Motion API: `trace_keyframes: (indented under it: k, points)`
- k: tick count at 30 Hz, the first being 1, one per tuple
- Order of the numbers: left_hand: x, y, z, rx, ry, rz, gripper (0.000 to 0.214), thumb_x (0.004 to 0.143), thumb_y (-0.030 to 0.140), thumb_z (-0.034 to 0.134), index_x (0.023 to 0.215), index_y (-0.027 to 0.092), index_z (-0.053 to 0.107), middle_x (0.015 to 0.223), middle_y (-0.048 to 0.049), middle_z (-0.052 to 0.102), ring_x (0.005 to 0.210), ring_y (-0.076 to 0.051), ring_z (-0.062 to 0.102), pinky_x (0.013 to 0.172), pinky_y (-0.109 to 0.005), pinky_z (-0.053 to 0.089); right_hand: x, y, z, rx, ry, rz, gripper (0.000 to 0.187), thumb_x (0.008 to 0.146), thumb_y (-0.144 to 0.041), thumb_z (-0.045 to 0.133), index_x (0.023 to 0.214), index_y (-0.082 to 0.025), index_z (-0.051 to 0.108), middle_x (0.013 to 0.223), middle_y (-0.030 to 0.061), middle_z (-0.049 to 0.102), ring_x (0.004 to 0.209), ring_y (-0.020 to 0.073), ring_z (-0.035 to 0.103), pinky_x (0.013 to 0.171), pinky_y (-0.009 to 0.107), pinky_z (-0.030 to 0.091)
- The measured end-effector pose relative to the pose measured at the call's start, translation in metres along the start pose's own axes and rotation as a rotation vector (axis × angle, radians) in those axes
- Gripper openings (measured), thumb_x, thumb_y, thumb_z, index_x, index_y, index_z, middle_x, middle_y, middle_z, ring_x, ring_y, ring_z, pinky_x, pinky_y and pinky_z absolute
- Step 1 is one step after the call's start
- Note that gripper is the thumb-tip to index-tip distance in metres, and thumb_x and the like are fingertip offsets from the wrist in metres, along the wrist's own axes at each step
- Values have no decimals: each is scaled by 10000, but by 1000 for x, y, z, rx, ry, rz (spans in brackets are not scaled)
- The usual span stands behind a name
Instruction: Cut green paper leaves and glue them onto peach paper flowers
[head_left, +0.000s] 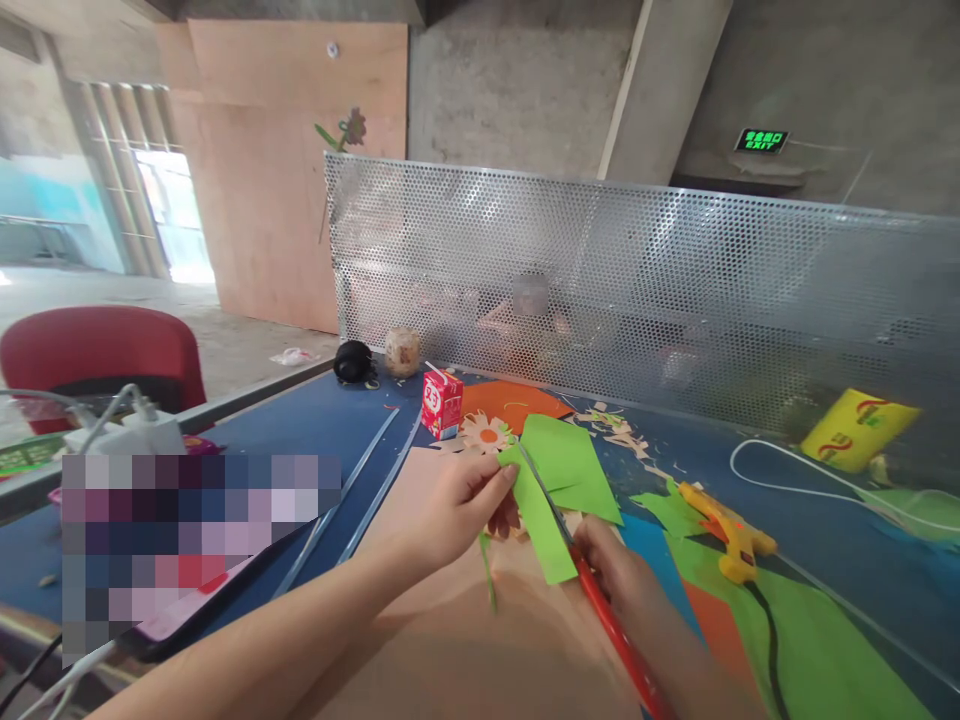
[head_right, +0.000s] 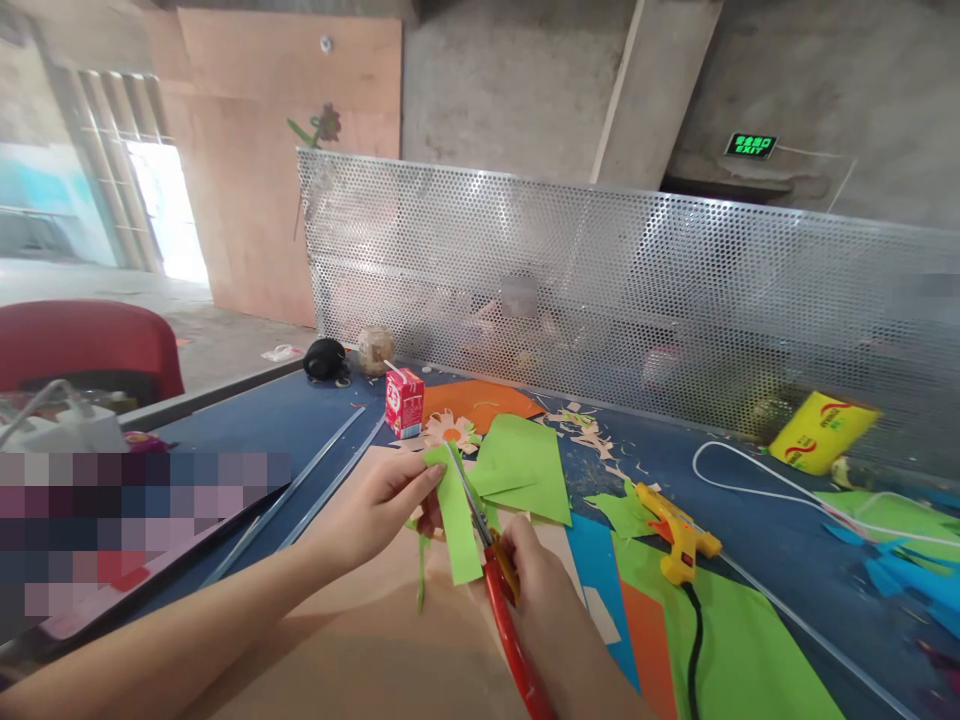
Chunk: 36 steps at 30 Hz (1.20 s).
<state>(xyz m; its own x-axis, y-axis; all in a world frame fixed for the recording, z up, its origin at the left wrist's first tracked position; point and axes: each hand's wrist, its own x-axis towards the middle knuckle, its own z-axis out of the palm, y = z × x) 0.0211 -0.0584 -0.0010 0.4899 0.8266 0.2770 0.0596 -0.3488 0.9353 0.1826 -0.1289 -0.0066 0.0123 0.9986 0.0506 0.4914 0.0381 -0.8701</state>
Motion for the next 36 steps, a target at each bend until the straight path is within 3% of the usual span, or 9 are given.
trace_keyframes:
  k: [15, 20, 28, 31, 36]
  points:
    - [-2, 11, 0, 42, -75, -22, 340, 844, 367, 324, 638, 143, 475, 552, -11, 530, 492, -92, 507, 501, -229, 424, 2, 4, 0, 20, -26, -2, 214, 691, -391, 463, 644, -220, 343, 545, -45, 456, 528, 131, 451, 487, 217, 329]
    - [-2, 12, 0, 68, -122, -26, 341, 843, 359, 326, 616, 145, 463, 539, -6, 524, 481, -86, 494, 500, -221, 415, 3, 6, -1, 48, -35, -31, 187, 717, -385, 443, 674, -211, 390, 590, -29, 506, 538, 127, 465, 478, 210, 325]
    - [0, 7, 1, 86, -143, -20, 335, 840, 364, 326, 617, 157, 467, 520, 9, 519, 472, -85, 491, 494, -215, 412, 8, 15, -1, -23, 3, -39, 297, 744, -485, 412, 637, -215, 347, 552, -35, 466, 495, 117, 437, 468, 215, 323]
    - [2, 5, -1, 129, -99, -16, 348, 840, 367, 322, 601, 161, 470, 523, 9, 529, 483, -87, 500, 501, -212, 410, 11, 15, -6, -116, 57, -45, 293, 717, -467, 478, 638, -216, 350, 545, -42, 438, 504, 118, 429, 471, 216, 321]
    - [8, 1, -6, 242, 75, -6, 315, 823, 369, 349, 598, 172, 447, 510, 17, 549, 462, -86, 489, 483, -205, 389, 17, 17, -15, -181, 111, -27, 245, 711, -410, 507, 657, -223, 358, 541, -50, 442, 491, 114, 413, 464, 215, 307]
